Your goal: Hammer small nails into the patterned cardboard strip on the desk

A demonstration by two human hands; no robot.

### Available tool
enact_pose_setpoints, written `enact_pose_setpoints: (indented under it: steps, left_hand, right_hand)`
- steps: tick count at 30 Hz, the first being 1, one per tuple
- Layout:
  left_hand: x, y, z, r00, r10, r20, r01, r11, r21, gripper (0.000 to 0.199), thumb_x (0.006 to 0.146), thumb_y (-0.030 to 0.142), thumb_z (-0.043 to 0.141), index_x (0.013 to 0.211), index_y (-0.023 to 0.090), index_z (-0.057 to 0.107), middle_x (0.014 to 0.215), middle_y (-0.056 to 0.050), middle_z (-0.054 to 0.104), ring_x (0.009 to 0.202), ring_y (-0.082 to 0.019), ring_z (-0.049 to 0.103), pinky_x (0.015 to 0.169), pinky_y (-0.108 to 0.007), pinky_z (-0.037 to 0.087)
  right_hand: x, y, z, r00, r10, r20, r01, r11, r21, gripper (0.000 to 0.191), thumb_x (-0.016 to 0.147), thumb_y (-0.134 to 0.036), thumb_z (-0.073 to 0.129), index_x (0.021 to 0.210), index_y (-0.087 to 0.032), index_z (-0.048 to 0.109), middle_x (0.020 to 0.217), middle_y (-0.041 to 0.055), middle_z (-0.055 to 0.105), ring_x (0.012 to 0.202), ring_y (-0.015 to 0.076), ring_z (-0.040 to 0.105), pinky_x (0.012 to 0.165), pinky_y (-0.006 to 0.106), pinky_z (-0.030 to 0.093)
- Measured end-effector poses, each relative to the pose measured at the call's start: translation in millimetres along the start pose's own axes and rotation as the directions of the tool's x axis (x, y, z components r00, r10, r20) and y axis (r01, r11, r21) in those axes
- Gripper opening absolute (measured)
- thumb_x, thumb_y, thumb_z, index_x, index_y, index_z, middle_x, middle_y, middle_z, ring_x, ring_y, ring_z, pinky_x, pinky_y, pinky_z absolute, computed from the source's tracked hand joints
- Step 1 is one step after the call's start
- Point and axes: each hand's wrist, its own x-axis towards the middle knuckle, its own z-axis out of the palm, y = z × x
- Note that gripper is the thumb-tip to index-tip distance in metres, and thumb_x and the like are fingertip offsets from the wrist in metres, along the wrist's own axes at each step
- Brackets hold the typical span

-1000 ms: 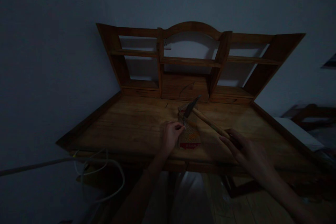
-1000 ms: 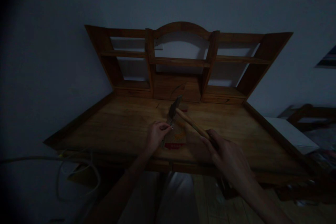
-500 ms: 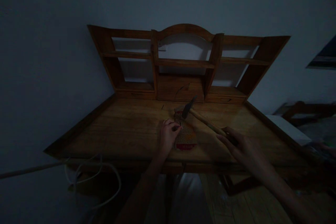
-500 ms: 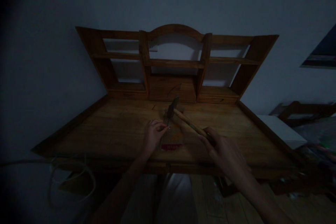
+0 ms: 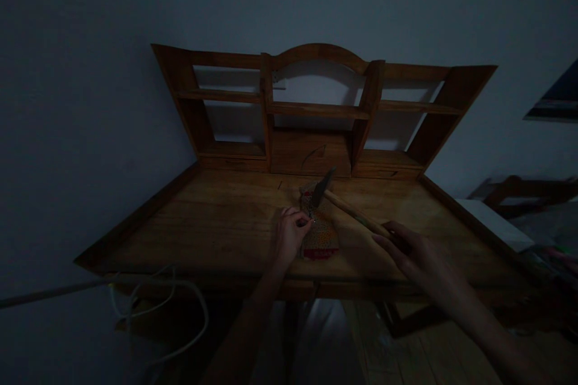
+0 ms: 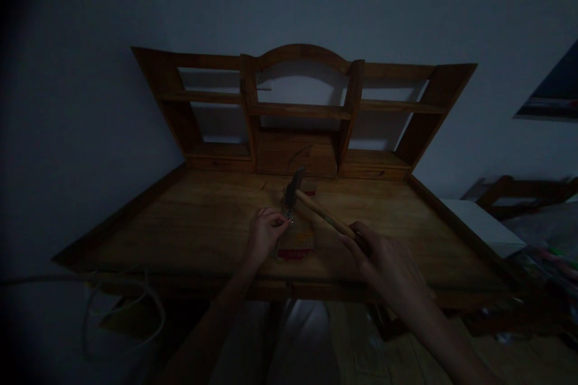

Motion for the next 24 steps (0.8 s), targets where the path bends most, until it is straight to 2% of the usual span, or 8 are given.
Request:
enact_pose_setpoints:
  steps: [9,15,18,24]
  left_hand:
    - [-0.1,-4.2,1.9,0.999,-0.042,0.012,0.042,0.999,0.004,0.010,0.073,0.020,0.072,0.064,0.020,0.067,0.069,0.000,0.059,0.080,-0.017,0.053,0.071,-0.027,0.039]
    - [-0.2,-5.5,3.4,0.999,-0.048,0.001,0.047,0.999,0.017,0.011,0.073,0.023,0.073,0.063,0.021,0.068,0.070,0.000,0.060,0.080,-0.017,0.053,0.071,-0.027,0.039]
    - [-0.3,-6.3,3.6,0.999,-0.046,-0.001,0.046,0.999,0.022,0.011,0.073,0.022,0.073,0.063,0.021,0.069,0.069,0.000,0.059,0.080,-0.017,0.052,0.071,-0.027,0.039]
    - [-0.3,-8.3,4.6,0.998,-0.063,-0.001,0.063,0.997,0.033,0.012,0.071,0.024,0.076,0.062,0.020,0.069,0.067,0.000,0.059,0.077,-0.016,0.052,0.069,-0.027,0.037]
  right_hand:
    - [-4.6,-2.7,17.4,0.997,0.007,0.082,-0.002,0.998,-0.061,0.035,0.092,-0.050,0.042,0.109,-0.026,0.060,0.079,0.0054,0.072,0.074,0.0254,0.069,0.059,0.029,0.045]
    - [-2.5,-10.4,1.8,1.000,0.015,-0.026,-0.017,0.998,-0.059,0.036,0.092,-0.051,0.041,0.110,-0.025,0.059,0.078,0.0050,0.072,0.070,0.0242,0.069,0.054,0.027,0.042]
    - [-1.6,-14.6,-1.1,0.999,0.003,-0.037,-0.007,0.995,-0.096,0.034,0.092,-0.050,0.042,0.108,-0.025,0.059,0.079,0.0046,0.072,0.069,0.0235,0.069,0.053,0.027,0.041]
    - [-6.9,-13.8,17.3,0.999,-0.025,0.044,0.032,0.986,-0.162,0.031,0.092,-0.043,0.041,0.110,-0.025,0.059,0.076,0.0050,0.072,0.069,0.0246,0.069,0.053,0.027,0.041]
